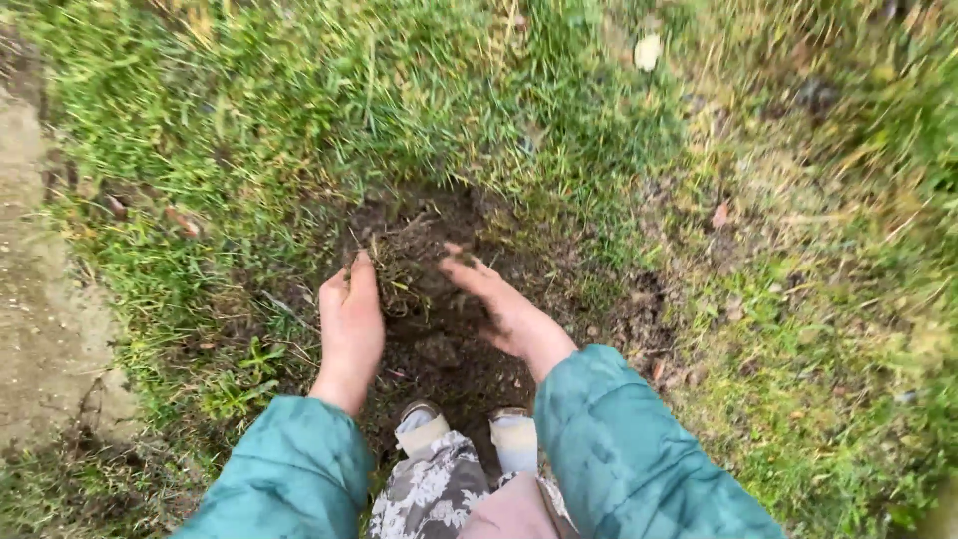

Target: Pulling weeds and grass from a patch of soil by hand in a garden.

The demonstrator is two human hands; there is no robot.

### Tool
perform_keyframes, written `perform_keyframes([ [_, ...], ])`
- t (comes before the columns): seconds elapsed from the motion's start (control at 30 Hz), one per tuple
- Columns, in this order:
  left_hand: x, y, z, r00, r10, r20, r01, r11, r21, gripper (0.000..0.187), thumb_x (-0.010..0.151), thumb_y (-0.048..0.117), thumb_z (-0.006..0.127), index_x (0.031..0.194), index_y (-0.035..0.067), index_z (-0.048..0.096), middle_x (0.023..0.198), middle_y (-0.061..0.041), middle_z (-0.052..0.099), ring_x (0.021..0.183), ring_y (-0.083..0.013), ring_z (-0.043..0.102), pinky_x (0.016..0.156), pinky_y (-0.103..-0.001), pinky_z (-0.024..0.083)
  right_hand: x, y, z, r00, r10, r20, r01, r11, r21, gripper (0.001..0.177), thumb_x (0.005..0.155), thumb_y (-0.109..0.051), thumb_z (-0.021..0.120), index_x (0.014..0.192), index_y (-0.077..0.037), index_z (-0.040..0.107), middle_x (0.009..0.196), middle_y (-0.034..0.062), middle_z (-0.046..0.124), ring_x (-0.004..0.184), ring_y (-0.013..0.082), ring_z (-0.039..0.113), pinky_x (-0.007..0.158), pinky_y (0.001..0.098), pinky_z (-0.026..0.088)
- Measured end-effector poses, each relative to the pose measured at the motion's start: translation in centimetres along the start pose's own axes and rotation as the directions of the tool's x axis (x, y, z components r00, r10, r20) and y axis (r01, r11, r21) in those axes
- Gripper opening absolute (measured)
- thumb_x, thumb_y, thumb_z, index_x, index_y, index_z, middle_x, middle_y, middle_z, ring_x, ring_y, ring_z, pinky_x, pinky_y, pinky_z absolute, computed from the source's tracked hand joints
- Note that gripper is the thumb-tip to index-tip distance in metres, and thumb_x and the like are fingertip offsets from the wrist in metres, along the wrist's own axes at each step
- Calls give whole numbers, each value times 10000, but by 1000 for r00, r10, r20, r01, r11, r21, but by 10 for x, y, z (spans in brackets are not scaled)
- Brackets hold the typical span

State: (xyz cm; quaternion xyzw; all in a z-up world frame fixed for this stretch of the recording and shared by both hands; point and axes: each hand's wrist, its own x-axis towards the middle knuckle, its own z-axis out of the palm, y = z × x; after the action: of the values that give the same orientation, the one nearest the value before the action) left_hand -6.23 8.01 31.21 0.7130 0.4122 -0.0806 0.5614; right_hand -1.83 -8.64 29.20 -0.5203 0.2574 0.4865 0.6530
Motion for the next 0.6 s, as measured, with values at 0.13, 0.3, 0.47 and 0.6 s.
perform_keyframes([
  [0.13, -31, 73, -10, 976, -203, -83, 185, 965, -188, 729, 1069, 487, 418, 1409, -156, 385, 1374, -351, 503, 1414, -390, 454, 1203, -537, 283, -8, -15, 10, 987, -114, 117, 73, 949, 306, 896, 780, -303, 822, 1560, -134, 416, 1469, 344, 432, 1271, 596, 493, 828, 738, 511],
  [0.3, -67, 136, -29, 986, -165, -35, 155, 966, -208, 851, 1016, 547, 540, 1394, -202, 398, 1223, -367, 563, 1210, -371, 588, 1134, -564, 380, -37, -45, 53, 875, -350, -334, 380, 925, 24, 502, 731, -31, 852, 1184, -59, 637, 1086, 158, 650, 988, 327, 668, 692, 493, 616],
  [0.47, -81, 164, -37, 981, -190, -36, 173, 946, -275, 945, 971, 558, 584, 1432, -221, 311, 1353, -407, 455, 1337, -423, 471, 1118, -573, 402, -76, -98, 78, 788, -445, -426, 311, 884, -348, 608, 826, -445, 726, 1213, 17, 642, 1201, 247, 660, 1179, 296, 591, 1018, 476, 465],
  [0.6, -85, 183, -33, 978, -206, -16, 189, 924, -331, 1054, 927, 569, 627, 1469, -240, 224, 1483, -447, 347, 1465, -475, 353, 1102, -581, 424, -86, -150, 97, 759, -273, -592, 219, 962, -163, 984, 852, -626, 659, 1453, 122, 443, 1498, 334, 470, 1454, 422, 418, 1203, 570, 299],
])
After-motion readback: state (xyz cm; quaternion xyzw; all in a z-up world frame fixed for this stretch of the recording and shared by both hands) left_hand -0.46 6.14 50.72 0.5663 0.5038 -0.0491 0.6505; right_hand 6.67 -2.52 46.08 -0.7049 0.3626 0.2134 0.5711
